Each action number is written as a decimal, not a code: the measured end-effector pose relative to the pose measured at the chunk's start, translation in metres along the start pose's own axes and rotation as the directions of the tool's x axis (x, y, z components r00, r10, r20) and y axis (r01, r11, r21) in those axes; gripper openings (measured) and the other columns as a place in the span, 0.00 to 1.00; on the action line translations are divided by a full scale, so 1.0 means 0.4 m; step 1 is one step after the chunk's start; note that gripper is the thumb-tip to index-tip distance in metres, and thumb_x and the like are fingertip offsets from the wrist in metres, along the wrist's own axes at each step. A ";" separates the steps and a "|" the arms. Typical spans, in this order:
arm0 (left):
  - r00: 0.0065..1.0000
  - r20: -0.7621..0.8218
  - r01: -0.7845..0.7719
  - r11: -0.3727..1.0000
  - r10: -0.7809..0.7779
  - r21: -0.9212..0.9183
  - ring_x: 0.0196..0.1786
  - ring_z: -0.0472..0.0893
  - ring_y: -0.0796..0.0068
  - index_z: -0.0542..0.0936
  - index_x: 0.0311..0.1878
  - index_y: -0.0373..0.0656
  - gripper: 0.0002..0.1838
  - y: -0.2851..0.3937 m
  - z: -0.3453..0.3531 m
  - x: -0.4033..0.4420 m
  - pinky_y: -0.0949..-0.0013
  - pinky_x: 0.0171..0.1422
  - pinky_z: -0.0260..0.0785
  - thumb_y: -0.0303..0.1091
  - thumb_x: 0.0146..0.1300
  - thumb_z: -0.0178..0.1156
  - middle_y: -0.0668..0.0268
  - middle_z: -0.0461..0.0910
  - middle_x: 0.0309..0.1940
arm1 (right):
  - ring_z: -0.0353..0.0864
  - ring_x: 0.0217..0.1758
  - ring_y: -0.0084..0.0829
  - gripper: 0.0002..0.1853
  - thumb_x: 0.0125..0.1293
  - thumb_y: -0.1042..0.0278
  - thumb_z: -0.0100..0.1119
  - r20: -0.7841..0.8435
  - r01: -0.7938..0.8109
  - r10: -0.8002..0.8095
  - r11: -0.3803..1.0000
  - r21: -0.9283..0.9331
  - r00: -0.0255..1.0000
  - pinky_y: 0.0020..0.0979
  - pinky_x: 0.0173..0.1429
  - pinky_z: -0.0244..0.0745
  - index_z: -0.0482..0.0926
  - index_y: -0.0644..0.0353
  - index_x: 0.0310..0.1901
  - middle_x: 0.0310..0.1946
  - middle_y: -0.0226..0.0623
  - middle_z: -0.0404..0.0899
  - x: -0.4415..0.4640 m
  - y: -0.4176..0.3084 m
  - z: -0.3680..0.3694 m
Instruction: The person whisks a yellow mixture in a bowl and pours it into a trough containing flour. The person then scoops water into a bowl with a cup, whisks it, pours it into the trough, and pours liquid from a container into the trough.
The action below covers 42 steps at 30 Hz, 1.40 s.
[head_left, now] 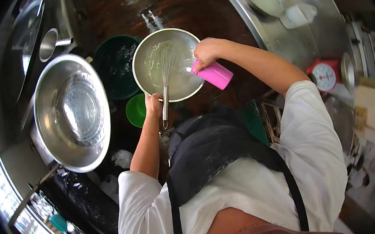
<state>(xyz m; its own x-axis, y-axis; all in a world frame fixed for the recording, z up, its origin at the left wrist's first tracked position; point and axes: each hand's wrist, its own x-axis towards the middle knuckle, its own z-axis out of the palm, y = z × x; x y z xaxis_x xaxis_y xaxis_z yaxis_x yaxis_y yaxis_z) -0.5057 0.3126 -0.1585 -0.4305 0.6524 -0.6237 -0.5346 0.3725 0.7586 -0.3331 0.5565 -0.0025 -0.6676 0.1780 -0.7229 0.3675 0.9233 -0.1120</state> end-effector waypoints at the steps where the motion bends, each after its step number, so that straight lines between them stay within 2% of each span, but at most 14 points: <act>1: 0.998 0.052 0.035 0.999 -0.035 0.000 0.43 0.79 0.61 0.69 0.55 0.34 0.27 -0.012 0.014 0.000 0.62 0.47 0.74 0.16 0.45 0.54 0.58 0.77 0.41 | 0.87 0.35 0.44 0.37 0.61 0.26 0.55 0.090 -0.081 0.068 0.985 0.152 0.994 0.42 0.40 0.82 0.88 0.61 0.37 0.33 0.46 0.87 -0.033 0.006 0.021; 6: 0.974 0.215 0.042 0.991 -0.068 0.124 0.43 0.79 0.60 0.69 0.57 0.34 0.29 -0.050 0.129 -0.053 0.61 0.47 0.74 0.16 0.46 0.53 0.58 0.77 0.41 | 0.86 0.23 0.40 0.46 0.61 0.20 0.47 0.377 -0.336 0.100 0.693 0.638 0.921 0.37 0.24 0.82 0.84 0.70 0.37 0.29 0.51 0.84 -0.148 0.093 0.190; 12: 0.957 0.226 0.141 0.972 -0.182 0.188 0.26 0.76 0.67 0.79 0.40 0.33 0.13 -0.219 0.174 -0.099 0.65 0.27 0.67 0.21 0.49 0.55 0.61 0.77 0.27 | 0.85 0.23 0.36 0.45 0.64 0.22 0.46 0.307 -0.286 0.008 0.387 0.877 0.952 0.34 0.27 0.83 0.81 0.70 0.42 0.27 0.46 0.82 -0.340 0.072 0.296; 13: 0.950 0.283 0.006 0.914 -0.132 0.406 0.24 0.77 0.68 0.82 0.30 0.34 0.07 -0.221 0.170 -0.118 0.66 0.27 0.66 0.26 0.52 0.55 0.61 0.78 0.23 | 0.85 0.23 0.34 0.41 0.67 0.27 0.48 0.264 -0.252 0.022 0.385 0.888 0.964 0.33 0.27 0.83 0.80 0.68 0.43 0.27 0.44 0.81 -0.358 0.069 0.307; 15: 0.951 0.177 0.201 0.942 -0.253 0.270 0.21 0.75 0.68 0.83 0.28 0.38 0.11 -0.282 0.174 -0.123 0.64 0.27 0.67 0.32 0.57 0.53 0.59 0.78 0.20 | 0.84 0.24 0.30 0.32 0.71 0.36 0.51 0.170 -0.175 0.048 0.398 0.900 0.984 0.30 0.29 0.83 0.78 0.65 0.44 0.27 0.39 0.81 -0.381 0.080 0.301; 17: 0.958 0.181 0.182 0.959 -0.223 0.217 0.22 0.78 0.67 0.83 0.31 0.35 0.11 -0.264 0.171 -0.159 0.65 0.27 0.68 0.32 0.55 0.55 0.60 0.78 0.20 | 0.83 0.27 0.27 0.27 0.71 0.40 0.55 0.056 -0.077 0.063 0.412 0.908 0.996 0.29 0.33 0.82 0.77 0.62 0.45 0.28 0.34 0.80 -0.379 0.089 0.262; 20: 0.981 0.109 0.166 0.986 -0.163 -0.016 0.31 0.79 0.64 0.79 0.41 0.31 0.15 -0.300 0.112 -0.138 0.63 0.36 0.72 0.22 0.48 0.55 0.59 0.81 0.30 | 0.81 0.30 0.24 0.22 0.70 0.45 0.60 -0.161 0.104 0.097 0.436 0.894 0.982 0.28 0.38 0.81 0.78 0.60 0.47 0.32 0.31 0.80 -0.286 0.082 0.161; 25: 0.998 0.067 0.017 0.996 -0.011 -0.092 0.48 0.80 0.61 0.69 0.63 0.30 0.33 -0.333 -0.057 -0.098 0.63 0.56 0.72 0.20 0.47 0.53 0.57 0.81 0.47 | 0.75 0.33 0.19 0.17 0.70 0.52 0.64 -0.444 0.315 0.237 0.434 0.844 0.864 0.24 0.39 0.73 0.78 0.59 0.42 0.33 0.26 0.78 0.014 0.000 -0.027; 27: 0.996 -0.040 0.080 0.989 -0.085 -0.121 0.46 0.81 0.61 0.74 0.58 0.30 0.28 -0.360 -0.133 -0.079 0.62 0.54 0.73 0.21 0.48 0.55 0.56 0.83 0.44 | 0.78 0.34 0.32 0.16 0.68 0.55 0.66 -0.690 0.445 0.215 0.626 0.640 0.691 0.32 0.41 0.74 0.78 0.62 0.39 0.29 0.40 0.79 0.205 -0.028 -0.064; 29: 0.984 -0.080 0.170 0.980 -0.162 0.102 0.42 0.82 0.62 0.79 0.48 0.30 0.19 -0.359 -0.221 -0.076 0.61 0.50 0.73 0.23 0.49 0.57 0.56 0.84 0.39 | 0.81 0.38 0.45 0.17 0.66 0.54 0.66 -0.776 0.396 0.189 0.773 0.495 0.602 0.39 0.45 0.75 0.79 0.62 0.41 0.33 0.48 0.80 0.372 -0.069 -0.111; 32: 0.929 -0.249 0.299 0.951 -0.272 0.079 0.36 0.82 0.63 0.84 0.29 0.30 0.09 -0.398 -0.299 -0.078 0.60 0.44 0.72 0.27 0.48 0.59 0.58 0.84 0.33 | 0.83 0.44 0.49 0.19 0.65 0.51 0.66 -0.682 0.261 0.206 0.816 0.516 0.702 0.44 0.49 0.76 0.81 0.61 0.43 0.39 0.49 0.84 0.652 -0.083 -0.111; 33: 0.916 -0.279 0.303 0.953 -0.287 0.014 0.37 0.82 0.64 0.83 0.32 0.31 0.09 -0.409 -0.316 -0.081 0.62 0.44 0.72 0.27 0.49 0.59 0.59 0.84 0.32 | 0.83 0.47 0.50 0.20 0.66 0.49 0.64 -0.531 0.174 0.221 0.785 0.595 0.818 0.45 0.52 0.77 0.81 0.59 0.45 0.41 0.51 0.84 0.734 -0.089 -0.107; 38: 0.840 -0.428 0.276 0.942 -0.334 -0.193 0.39 0.81 0.70 0.83 0.38 0.33 0.12 -0.414 -0.333 -0.120 0.66 0.42 0.71 0.27 0.49 0.59 0.62 0.83 0.34 | 0.79 0.58 0.54 0.34 0.72 0.35 0.46 -0.237 -0.037 0.157 0.896 0.442 0.959 0.45 0.61 0.74 0.78 0.64 0.56 0.49 0.53 0.83 1.124 -0.087 0.053; 42: 0.803 -0.510 0.154 0.935 -0.307 -0.319 0.39 0.81 0.70 0.82 0.38 0.33 0.13 -0.435 -0.298 -0.134 0.64 0.42 0.71 0.27 0.47 0.59 0.61 0.83 0.37 | 0.86 0.32 0.47 0.37 0.73 0.34 0.43 0.120 -0.202 0.164 0.847 0.492 0.979 0.45 0.38 0.81 0.80 0.69 0.49 0.36 0.53 0.84 1.244 -0.095 0.105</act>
<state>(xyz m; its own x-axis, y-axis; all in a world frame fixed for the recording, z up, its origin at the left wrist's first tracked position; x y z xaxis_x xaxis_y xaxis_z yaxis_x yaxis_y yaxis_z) -0.4764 0.1341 -0.2793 -0.5531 0.0730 -0.8299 -0.7984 0.2379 0.5531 -0.6519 0.5954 -0.3866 -0.5162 0.2847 -0.8078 0.7645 0.5783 -0.2848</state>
